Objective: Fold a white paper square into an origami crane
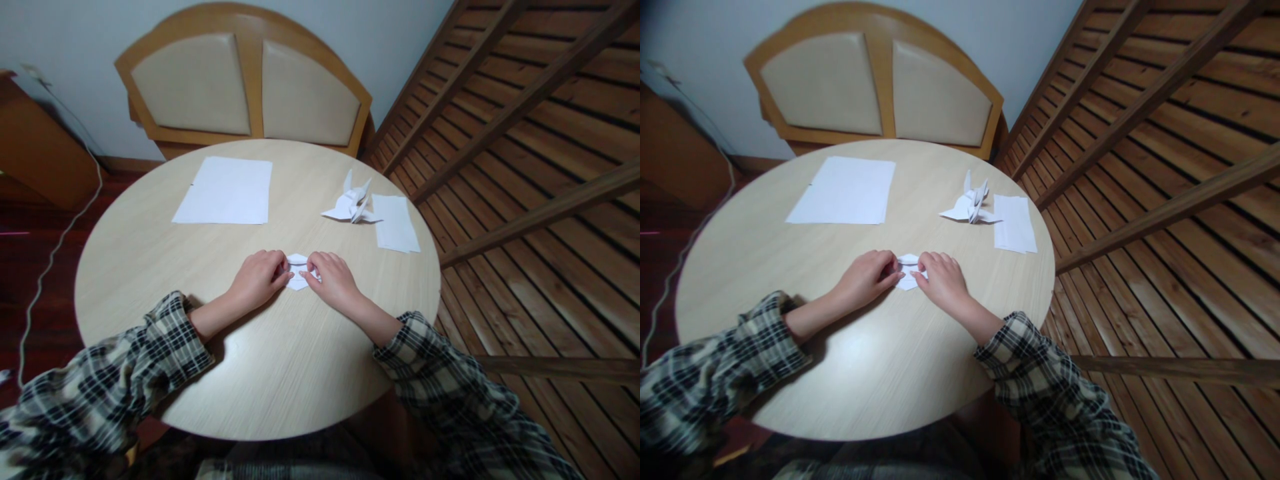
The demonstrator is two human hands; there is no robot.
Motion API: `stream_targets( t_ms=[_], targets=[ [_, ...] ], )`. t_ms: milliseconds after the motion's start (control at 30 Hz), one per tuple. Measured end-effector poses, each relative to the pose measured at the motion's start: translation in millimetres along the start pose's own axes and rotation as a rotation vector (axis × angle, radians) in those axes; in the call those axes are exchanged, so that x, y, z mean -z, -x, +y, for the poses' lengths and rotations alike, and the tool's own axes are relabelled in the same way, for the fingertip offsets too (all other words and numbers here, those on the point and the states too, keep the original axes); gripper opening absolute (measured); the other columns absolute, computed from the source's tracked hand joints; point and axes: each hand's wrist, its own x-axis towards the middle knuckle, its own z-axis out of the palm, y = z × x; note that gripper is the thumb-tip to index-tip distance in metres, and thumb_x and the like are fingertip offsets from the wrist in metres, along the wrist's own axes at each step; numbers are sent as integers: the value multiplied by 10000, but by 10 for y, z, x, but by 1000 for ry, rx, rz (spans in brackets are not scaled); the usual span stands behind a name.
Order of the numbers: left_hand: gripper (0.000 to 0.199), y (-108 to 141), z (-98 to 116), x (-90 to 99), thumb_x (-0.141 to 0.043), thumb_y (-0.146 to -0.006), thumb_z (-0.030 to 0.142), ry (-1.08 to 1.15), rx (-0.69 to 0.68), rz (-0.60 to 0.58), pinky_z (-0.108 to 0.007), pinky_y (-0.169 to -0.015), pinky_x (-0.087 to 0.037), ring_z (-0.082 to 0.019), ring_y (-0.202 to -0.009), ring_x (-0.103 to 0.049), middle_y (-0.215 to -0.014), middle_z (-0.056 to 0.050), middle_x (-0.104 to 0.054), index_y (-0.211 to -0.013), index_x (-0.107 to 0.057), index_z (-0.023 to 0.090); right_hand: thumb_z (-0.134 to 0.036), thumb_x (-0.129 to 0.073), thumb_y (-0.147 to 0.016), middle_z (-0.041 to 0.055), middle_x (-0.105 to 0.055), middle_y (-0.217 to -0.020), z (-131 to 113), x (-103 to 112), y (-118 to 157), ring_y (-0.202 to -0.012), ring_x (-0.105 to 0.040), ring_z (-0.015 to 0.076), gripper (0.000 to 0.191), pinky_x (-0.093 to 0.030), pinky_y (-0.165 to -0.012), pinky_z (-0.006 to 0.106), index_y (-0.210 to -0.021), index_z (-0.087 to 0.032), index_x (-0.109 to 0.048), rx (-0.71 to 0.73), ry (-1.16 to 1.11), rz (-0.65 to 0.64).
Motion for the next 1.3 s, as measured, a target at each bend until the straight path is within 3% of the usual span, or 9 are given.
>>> stream_targets(
  t_ms=[233,733,1000,1167,1300],
  targets=[
    [98,3,-28,2,-611,-912,252,48,-7,11,-313,-659,-342,-197,-718,-523,-754,-15,-594,-858,-552,197,-302,-590,-983,69,-685,-1046,-35,2,34,-1013,-577,248,97,-366,-841,355,-998,-215,-549,-13,29,-9],
    [50,73,-168,18,-521,-933,197,140,-103,15,-318,-688,-404,-197,-741,-529,-810,-42,-598,-891,-544,185,-317,-575,-996,71,-684,-1071,-17,-26,43,-1029,-576,253,106,-364,-851,363,-1008,-213,-561,-3,54,-9],
    [206,103,-127,30,-420,-963,107,20,-182,23,-333,-726,-420,-216,-799,-539,-864,-76,-610,-992,-615,164,-303,-578,-993,65,-687,-1055,-20,-19,43,-1024,-575,247,86,-361,-854,359,-997,-219,-557,0,46,5],
    [323,108,-150,13,-456,-941,79,-25,-272,18,-331,-735,-426,-219,-827,-544,-919,-82,-612,-1137,-688,188,-306,-578,-993,67,-685,-1058,-28,-9,45,-1029,-578,251,92,-365,-856,360,-998,-216,-559,0,57,0],
    [302,109,-161,9,-491,-944,98,-32,-279,19,-324,-724,-430,-214,-818,-544,-910,-86,-617,-1110,-728,186,-296,-559,-998,69,-688,-1063,-30,-12,46,-1021,-578,249,75,-365,-853,365,-1006,-222,-562,-4,61,-2]
  ],
)
